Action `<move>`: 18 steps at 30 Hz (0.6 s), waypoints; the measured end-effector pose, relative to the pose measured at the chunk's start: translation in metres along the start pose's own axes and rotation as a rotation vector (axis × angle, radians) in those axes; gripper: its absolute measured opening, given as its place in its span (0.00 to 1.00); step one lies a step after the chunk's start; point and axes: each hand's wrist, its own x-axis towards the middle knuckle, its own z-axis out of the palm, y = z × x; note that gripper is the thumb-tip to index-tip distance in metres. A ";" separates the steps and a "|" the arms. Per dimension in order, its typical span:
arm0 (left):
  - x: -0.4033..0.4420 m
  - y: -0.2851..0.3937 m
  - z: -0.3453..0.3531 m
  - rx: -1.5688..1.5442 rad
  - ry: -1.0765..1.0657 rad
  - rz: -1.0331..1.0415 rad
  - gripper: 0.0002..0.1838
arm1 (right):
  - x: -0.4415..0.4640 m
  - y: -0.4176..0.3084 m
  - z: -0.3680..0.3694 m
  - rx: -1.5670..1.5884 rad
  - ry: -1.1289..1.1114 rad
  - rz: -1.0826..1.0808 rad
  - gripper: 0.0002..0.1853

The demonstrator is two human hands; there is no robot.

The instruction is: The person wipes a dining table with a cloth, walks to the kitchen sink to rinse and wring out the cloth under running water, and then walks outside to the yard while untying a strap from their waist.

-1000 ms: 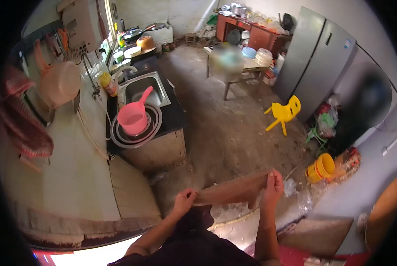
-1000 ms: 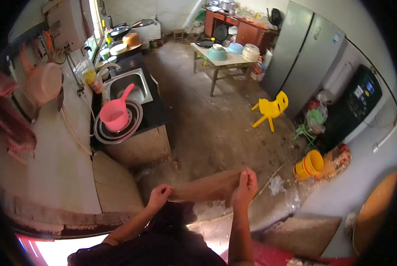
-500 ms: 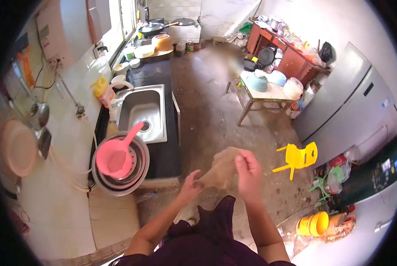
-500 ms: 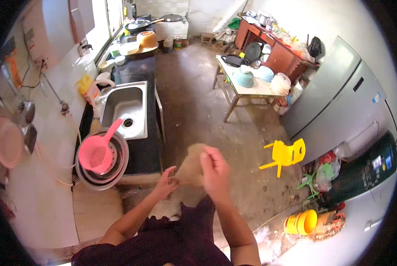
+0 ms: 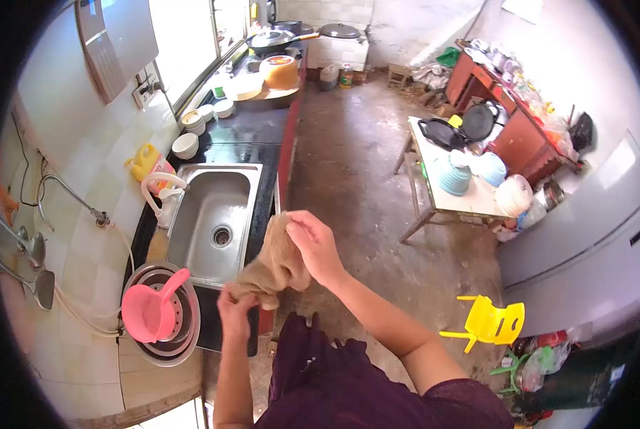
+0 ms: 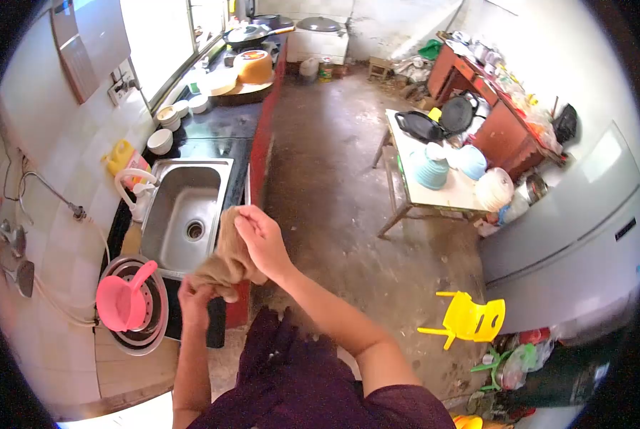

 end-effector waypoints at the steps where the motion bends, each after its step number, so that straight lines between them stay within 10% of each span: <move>1: 0.010 0.019 0.003 -0.048 0.053 0.054 0.13 | 0.020 0.013 -0.007 -0.055 0.022 0.022 0.10; 14: 0.196 -0.015 -0.053 -0.173 0.699 0.153 0.16 | 0.227 0.267 0.034 -0.860 -0.598 0.177 0.19; 18: 0.239 -0.025 -0.064 0.348 0.860 0.020 0.14 | 0.278 0.318 0.089 -0.423 -0.651 0.757 0.17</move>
